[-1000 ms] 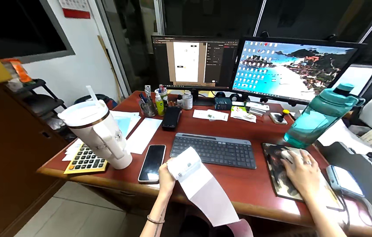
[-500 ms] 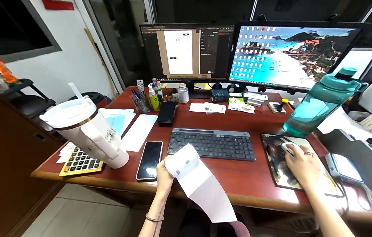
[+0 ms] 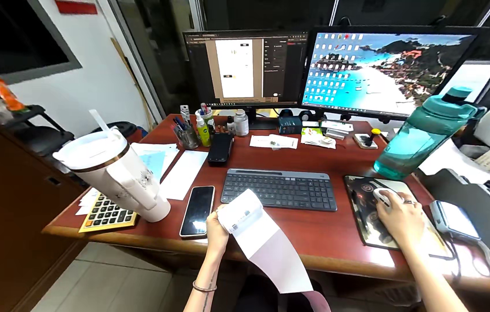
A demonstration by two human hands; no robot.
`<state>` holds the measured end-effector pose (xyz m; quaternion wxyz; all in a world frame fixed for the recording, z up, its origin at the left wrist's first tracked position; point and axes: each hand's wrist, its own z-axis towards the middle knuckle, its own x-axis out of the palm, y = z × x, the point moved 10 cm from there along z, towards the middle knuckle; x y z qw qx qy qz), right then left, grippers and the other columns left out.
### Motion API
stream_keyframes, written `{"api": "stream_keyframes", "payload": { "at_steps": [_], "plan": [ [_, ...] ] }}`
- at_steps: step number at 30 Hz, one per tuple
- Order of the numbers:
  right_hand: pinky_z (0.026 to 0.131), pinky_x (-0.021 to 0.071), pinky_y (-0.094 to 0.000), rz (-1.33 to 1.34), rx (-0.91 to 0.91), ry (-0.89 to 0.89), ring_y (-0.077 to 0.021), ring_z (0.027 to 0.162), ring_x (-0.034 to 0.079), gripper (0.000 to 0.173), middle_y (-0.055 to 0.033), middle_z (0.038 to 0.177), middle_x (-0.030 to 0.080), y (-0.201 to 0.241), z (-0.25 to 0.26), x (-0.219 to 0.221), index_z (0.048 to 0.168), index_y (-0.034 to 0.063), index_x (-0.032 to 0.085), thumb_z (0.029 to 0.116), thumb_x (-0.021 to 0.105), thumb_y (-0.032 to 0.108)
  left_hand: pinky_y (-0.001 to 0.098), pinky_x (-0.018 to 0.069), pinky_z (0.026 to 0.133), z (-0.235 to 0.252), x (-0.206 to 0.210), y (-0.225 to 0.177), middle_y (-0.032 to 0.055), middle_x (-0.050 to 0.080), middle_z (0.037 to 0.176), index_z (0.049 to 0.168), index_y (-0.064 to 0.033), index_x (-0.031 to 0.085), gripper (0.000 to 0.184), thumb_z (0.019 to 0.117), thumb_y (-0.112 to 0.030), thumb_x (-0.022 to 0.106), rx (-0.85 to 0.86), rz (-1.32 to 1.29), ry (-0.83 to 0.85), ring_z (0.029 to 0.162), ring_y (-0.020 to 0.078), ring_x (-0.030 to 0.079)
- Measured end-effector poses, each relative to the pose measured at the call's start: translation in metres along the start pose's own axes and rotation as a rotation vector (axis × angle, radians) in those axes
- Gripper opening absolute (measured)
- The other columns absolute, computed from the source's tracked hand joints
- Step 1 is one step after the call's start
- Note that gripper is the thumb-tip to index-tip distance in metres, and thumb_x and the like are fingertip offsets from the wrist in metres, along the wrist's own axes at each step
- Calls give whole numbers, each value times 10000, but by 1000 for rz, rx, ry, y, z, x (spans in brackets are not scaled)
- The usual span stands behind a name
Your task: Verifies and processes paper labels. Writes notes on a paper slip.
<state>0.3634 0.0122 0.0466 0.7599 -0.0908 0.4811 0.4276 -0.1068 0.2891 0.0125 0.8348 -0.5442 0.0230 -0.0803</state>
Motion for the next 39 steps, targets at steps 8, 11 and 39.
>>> {"api": "stream_keyframes", "payload": {
  "at_steps": [8,11,39],
  "plan": [
    [868,411,-771,-6,6,2,-629,1174,539,345,-362,1305,587,0,-1,0,1265,138,698,963,599,272,201,584,777,0,1,-1,-15,738,847,922,4,715,113,833,37,653,2,-11,5,785,-8,690],
    [864,411,-771,-9,11,1,-631,1164,541,342,-358,1303,590,0,0,-1,1263,142,700,961,594,263,208,585,775,0,0,0,-15,734,840,899,-6,712,94,835,29,654,-9,-18,2,785,-1,689],
    [667,575,-197,1066,-662,726,-14,817,674,369,64,996,707,315,-81,-150,1227,141,556,869,616,74,214,578,747,-48,57,-196,-43,698,911,997,-89,691,124,903,-41,625,232,-254,506,818,27,665]
  ]
}}
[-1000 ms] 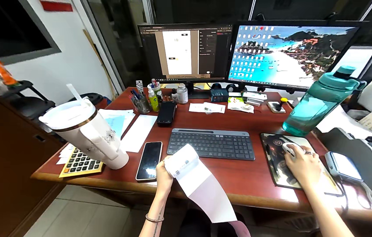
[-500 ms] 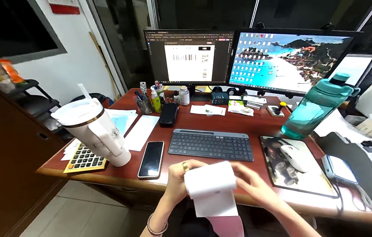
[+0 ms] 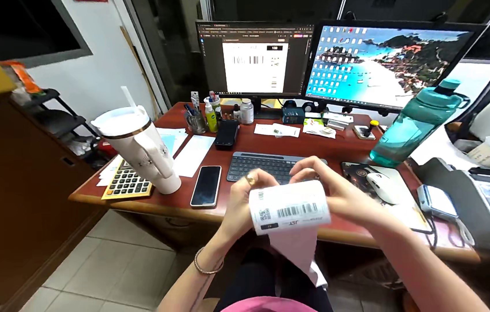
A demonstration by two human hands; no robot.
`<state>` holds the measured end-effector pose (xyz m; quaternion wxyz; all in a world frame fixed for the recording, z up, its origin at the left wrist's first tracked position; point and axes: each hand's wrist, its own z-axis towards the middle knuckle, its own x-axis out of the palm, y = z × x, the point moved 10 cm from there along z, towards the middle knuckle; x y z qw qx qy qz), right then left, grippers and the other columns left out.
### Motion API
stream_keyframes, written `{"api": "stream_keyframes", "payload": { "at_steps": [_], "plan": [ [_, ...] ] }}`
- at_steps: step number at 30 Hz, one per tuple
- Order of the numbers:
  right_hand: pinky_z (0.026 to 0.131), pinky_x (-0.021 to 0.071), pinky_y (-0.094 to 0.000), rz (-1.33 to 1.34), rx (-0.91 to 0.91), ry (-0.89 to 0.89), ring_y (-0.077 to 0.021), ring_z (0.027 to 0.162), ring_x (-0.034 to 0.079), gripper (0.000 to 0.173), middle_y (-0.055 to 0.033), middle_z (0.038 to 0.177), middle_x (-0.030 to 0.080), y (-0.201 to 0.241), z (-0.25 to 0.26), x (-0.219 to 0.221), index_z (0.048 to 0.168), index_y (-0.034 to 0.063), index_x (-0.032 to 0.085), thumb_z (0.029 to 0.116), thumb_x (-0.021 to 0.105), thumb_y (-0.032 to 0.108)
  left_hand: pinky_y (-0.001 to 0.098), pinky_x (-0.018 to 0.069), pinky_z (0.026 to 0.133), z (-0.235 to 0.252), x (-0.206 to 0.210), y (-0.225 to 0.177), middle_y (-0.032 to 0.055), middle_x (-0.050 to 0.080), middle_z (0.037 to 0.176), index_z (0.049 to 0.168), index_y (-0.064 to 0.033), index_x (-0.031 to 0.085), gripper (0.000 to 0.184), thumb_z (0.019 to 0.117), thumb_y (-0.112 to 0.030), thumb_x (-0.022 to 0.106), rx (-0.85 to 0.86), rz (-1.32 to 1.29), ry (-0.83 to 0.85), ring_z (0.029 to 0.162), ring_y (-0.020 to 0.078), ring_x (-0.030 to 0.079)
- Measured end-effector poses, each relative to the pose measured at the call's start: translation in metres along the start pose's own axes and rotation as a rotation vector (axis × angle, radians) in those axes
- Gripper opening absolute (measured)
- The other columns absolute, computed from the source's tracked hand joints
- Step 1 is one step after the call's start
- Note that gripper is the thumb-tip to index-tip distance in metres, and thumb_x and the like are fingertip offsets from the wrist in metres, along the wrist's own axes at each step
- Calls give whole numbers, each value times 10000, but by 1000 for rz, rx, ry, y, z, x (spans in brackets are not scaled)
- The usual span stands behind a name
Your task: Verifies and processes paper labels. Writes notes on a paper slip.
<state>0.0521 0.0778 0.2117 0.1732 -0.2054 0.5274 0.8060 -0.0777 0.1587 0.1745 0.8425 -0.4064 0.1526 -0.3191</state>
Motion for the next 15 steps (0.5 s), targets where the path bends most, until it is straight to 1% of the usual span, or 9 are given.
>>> {"api": "stream_keyframes", "payload": {
  "at_steps": [1,3,5,6,8,10,11,13,15],
  "plan": [
    [631,565,-201,6,-4,-35,-26,777,665,283,50,933,700,3,2,-4,1142,120,620,860,629,88,227,579,771,3,0,-11,-25,680,952,1014,-85,688,119,905,-52,653,98,39,-7,857,46,659],
    [622,567,-177,19,-102,-144,-18,754,669,169,43,904,719,19,3,-15,1023,88,701,871,633,56,214,576,777,7,6,-21,-35,677,978,1088,-102,653,191,901,-63,648,89,10,57,878,35,658],
    [663,580,-153,13,-219,-213,-2,776,678,200,28,944,734,40,0,-22,1043,46,706,875,630,-31,186,561,731,9,16,-20,-53,677,942,1121,-130,620,227,902,-73,600,-34,-68,163,827,9,647],
    [679,583,-154,-11,-223,-209,-2,791,676,232,26,964,729,44,-1,-22,1087,41,691,873,638,-31,178,551,711,11,15,-23,-55,676,921,1099,-126,628,208,901,-75,590,-23,-58,170,804,4,639],
    [614,543,-158,-87,-125,-139,7,734,645,312,54,927,711,42,2,-18,1165,88,629,857,643,42,196,566,754,15,5,-46,-30,688,940,1059,-67,660,145,921,-75,615,202,83,105,840,24,652],
    [593,557,-184,-67,-76,-84,-17,717,657,263,37,879,706,39,3,-15,1120,85,664,858,647,71,232,582,797,16,-3,-68,4,695,968,1014,-44,668,88,939,-86,651,409,208,5,887,61,670],
    [599,562,-171,-61,-123,-125,-10,720,661,216,40,873,708,44,3,-18,1074,75,691,862,649,74,237,582,807,17,-4,-72,5,690,979,1029,-46,656,102,933,-80,661,417,182,-6,900,67,671],
    [675,585,-158,-56,-289,-238,-7,794,681,156,19,945,726,62,-3,-28,1033,30,699,889,642,10,194,570,758,22,3,-64,-39,676,992,1130,-105,600,242,895,-59,635,216,59,77,875,28,658],
    [702,593,-158,-60,-309,-269,-12,825,691,182,0,993,734,68,-5,-33,1060,14,691,903,615,-36,176,552,658,22,9,-52,-42,675,925,1109,-126,622,253,880,-22,600,30,-27,136,774,16,643]
  ]
}}
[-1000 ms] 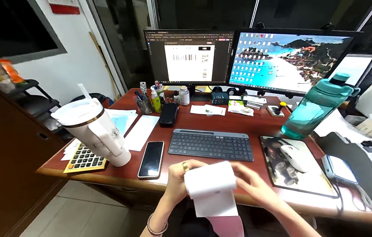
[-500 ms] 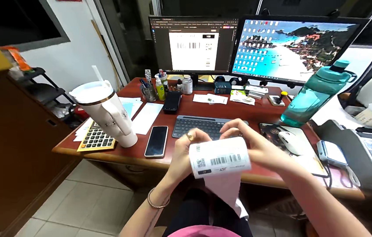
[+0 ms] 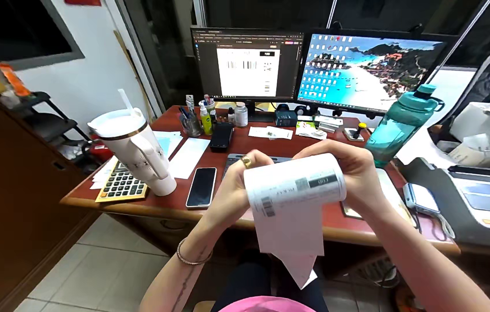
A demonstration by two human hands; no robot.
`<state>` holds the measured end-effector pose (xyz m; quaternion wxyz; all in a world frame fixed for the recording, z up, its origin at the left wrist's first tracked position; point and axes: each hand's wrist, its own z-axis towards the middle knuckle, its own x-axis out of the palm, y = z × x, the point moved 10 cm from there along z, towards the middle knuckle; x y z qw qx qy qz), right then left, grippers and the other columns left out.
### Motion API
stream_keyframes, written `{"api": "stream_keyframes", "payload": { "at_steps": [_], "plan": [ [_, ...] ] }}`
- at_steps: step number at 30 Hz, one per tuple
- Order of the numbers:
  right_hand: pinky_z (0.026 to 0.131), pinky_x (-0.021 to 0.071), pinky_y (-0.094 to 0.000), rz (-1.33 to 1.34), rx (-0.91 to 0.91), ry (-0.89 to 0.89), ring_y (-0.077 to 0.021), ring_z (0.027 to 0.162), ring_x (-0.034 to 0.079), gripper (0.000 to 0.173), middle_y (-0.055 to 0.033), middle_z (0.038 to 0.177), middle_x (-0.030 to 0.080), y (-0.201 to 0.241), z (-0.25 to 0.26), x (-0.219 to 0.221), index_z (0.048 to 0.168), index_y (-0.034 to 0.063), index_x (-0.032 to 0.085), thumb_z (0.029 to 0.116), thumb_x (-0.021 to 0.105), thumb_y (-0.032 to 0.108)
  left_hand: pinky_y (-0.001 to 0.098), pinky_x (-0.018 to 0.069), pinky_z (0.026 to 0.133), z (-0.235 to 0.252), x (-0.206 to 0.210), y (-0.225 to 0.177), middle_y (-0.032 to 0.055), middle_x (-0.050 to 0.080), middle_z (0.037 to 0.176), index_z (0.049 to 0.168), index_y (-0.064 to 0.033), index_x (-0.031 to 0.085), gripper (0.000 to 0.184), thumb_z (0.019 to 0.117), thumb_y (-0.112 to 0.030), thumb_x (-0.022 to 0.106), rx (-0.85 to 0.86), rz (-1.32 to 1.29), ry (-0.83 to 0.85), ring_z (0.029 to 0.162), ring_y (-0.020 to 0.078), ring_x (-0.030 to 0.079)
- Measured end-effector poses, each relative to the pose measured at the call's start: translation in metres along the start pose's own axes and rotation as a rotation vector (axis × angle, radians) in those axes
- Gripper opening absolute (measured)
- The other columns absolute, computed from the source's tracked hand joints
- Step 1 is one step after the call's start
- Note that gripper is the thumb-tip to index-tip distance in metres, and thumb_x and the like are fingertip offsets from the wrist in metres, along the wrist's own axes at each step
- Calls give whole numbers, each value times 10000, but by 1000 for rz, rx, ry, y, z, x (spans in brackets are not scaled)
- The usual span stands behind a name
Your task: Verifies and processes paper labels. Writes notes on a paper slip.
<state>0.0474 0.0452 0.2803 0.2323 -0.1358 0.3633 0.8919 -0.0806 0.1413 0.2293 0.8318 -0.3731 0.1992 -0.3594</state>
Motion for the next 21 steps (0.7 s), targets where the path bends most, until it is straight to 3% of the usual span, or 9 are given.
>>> {"api": "stream_keyframes", "payload": {
  "at_steps": [2,4,7,10,13,14,17,19,21],
  "plan": [
    [606,553,-153,26,207,104,-2,734,659,237,26,931,719,-16,-1,5,1108,65,685,900,581,18,167,554,660,1,-3,-8,-34,686,903,1053,-80,665,174,890,-28,634,117,86,-15,761,14,647],
    [555,557,-174,138,370,222,-5,680,662,282,28,856,717,-32,-4,15,1086,82,685,823,592,44,160,565,683,3,-7,-20,-37,706,913,1022,-53,674,127,895,-54,669,281,229,-34,779,0,664],
    [663,568,-136,22,142,97,35,762,667,190,60,895,727,-19,1,4,1022,58,722,871,613,22,158,548,658,4,-3,3,-85,693,862,1005,-127,706,159,895,-50,622,-34,101,28,750,-20,643],
    [746,591,-165,-147,-116,-18,-3,842,698,217,-11,1000,752,1,3,-7,1070,-1,705,864,649,-37,157,570,656,-8,7,33,-100,717,784,941,-195,681,231,941,-18,534,-420,-214,94,694,-29,662],
    [647,581,-210,-233,68,108,-13,789,674,360,25,993,711,-17,3,4,1223,68,614,865,634,102,169,573,679,-2,1,28,-107,718,814,951,-179,698,259,872,36,576,-281,-138,35,736,-29,663],
    [591,569,-219,-206,135,154,-15,736,661,318,40,927,701,-23,1,9,1178,94,628,863,620,140,169,571,680,2,0,24,-110,713,828,960,-174,708,235,856,8,603,-206,-77,47,747,-30,660],
    [597,526,-136,-315,-109,48,28,690,634,107,39,790,686,-2,-2,7,942,63,697,894,603,80,160,564,652,-5,7,29,-116,713,767,887,-198,694,274,918,21,533,-366,-170,86,695,-39,656],
    [658,513,-191,-485,-332,-50,-58,730,663,114,-64,807,717,17,-8,3,927,3,717,918,610,41,147,566,669,-17,17,34,-134,713,757,880,-236,666,349,979,3,431,-517,-316,131,694,-52,662],
    [645,533,-216,-475,-204,-56,-69,728,666,184,-62,863,721,5,-7,0,1051,-21,676,888,622,45,155,576,702,-17,15,34,-130,716,769,882,-215,669,348,977,29,439,-496,-312,91,721,-47,670]
  ]
}}
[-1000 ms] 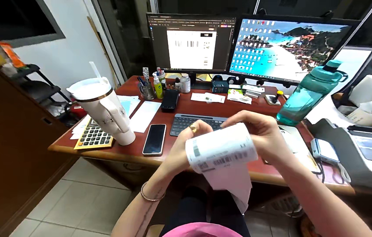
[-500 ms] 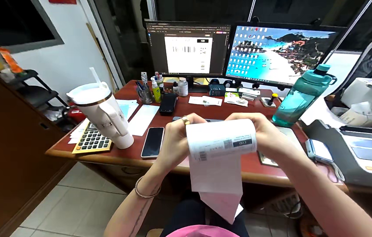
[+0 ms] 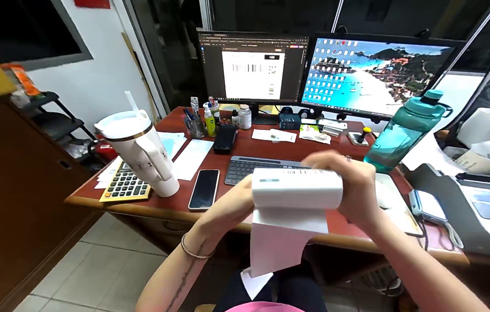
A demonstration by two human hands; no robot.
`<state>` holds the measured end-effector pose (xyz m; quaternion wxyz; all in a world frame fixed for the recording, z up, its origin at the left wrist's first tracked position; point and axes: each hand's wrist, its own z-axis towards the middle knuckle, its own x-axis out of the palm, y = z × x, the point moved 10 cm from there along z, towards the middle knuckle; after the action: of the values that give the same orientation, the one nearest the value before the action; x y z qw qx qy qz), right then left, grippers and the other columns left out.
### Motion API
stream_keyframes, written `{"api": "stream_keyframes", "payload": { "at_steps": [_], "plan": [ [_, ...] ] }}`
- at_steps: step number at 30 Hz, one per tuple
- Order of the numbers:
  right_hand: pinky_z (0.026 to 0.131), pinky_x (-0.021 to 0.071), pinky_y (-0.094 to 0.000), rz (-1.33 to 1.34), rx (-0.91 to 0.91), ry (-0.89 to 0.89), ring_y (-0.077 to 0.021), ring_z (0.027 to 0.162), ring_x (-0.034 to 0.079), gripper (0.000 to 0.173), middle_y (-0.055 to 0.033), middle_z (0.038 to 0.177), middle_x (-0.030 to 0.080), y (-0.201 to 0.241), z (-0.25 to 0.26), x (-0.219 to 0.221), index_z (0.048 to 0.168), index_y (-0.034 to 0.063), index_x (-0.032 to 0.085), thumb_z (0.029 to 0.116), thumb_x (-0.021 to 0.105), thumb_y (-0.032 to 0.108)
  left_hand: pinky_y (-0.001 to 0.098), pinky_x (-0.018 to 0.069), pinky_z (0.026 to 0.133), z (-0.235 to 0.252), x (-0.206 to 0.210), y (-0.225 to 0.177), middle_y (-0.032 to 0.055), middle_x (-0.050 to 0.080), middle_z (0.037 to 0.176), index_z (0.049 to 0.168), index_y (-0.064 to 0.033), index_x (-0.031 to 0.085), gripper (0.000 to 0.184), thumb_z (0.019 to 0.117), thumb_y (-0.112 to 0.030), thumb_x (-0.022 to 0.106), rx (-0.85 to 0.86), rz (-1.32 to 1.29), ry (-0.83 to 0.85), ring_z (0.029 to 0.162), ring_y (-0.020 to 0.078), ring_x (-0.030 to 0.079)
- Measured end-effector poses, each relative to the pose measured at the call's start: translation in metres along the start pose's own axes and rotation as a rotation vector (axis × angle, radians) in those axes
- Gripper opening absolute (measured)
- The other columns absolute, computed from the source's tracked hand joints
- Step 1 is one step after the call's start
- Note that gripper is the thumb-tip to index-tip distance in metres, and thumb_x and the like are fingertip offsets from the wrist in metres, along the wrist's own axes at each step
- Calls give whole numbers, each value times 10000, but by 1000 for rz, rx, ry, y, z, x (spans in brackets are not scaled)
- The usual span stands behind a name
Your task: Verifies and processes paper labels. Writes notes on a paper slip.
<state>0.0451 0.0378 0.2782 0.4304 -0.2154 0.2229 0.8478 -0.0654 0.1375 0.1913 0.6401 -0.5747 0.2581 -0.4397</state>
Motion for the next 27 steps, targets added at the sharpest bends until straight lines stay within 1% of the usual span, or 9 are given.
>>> {"api": "stream_keyframes", "payload": {
  "at_steps": [3,6,8,13,16,18,22,25,27],
  "plan": [
    [476,522,-187,329,397,167,-11,579,620,291,46,798,686,-34,-7,20,1104,121,627,818,654,73,161,549,660,8,-14,-12,-123,691,757,865,-167,708,220,883,-1,564,202,289,-99,705,-47,638],
    [582,502,-138,183,87,13,13,647,599,140,7,819,698,-17,-7,8,1011,34,689,874,663,41,227,580,709,17,-19,-1,-15,713,885,1056,-105,700,206,908,-47,568,161,190,-91,778,45,669],
    [589,489,-150,138,40,-60,3,650,596,118,-8,803,693,-15,-10,3,999,17,684,885,660,39,228,583,702,19,-21,3,-14,703,863,1032,-111,668,203,888,-6,570,164,139,-115,759,47,668],
    [620,553,-194,637,581,303,-5,704,646,203,55,814,707,-49,-32,48,982,137,726,823,611,86,206,600,749,-4,-6,-39,6,754,954,1080,-24,699,174,920,11,641,820,695,-135,831,21,702],
    [696,578,-164,484,253,127,21,785,673,144,69,900,734,-37,-18,25,989,96,738,902,623,103,182,585,733,7,-4,-21,-41,721,971,1294,-87,592,382,920,-10,600,572,463,2,806,-6,680],
    [691,585,-169,486,239,120,9,779,681,198,56,906,742,-36,-16,23,1070,81,730,885,659,100,202,597,748,12,-4,-12,-50,724,983,1216,-114,630,336,891,-30,625,454,328,66,829,12,690],
    [628,567,-198,682,592,349,-30,754,668,344,29,925,720,-54,-35,56,1160,176,685,830,622,103,269,623,789,4,-15,-30,36,750,1060,1128,-56,693,257,875,-10,706,710,453,-85,912,101,723],
    [770,601,-208,487,220,155,-22,893,704,261,28,1048,755,-42,-22,35,1122,97,727,892,620,32,214,586,743,21,-14,-3,-72,694,1068,1225,-166,545,412,845,-28,627,354,313,21,890,23,681],
    [763,600,-202,435,194,121,-11,882,702,312,31,1043,753,-43,-21,33,1168,77,706,868,645,19,212,578,739,25,-17,9,-61,709,925,1105,-127,634,267,862,-22,607,295,243,19,816,14,674]
  ]
}}
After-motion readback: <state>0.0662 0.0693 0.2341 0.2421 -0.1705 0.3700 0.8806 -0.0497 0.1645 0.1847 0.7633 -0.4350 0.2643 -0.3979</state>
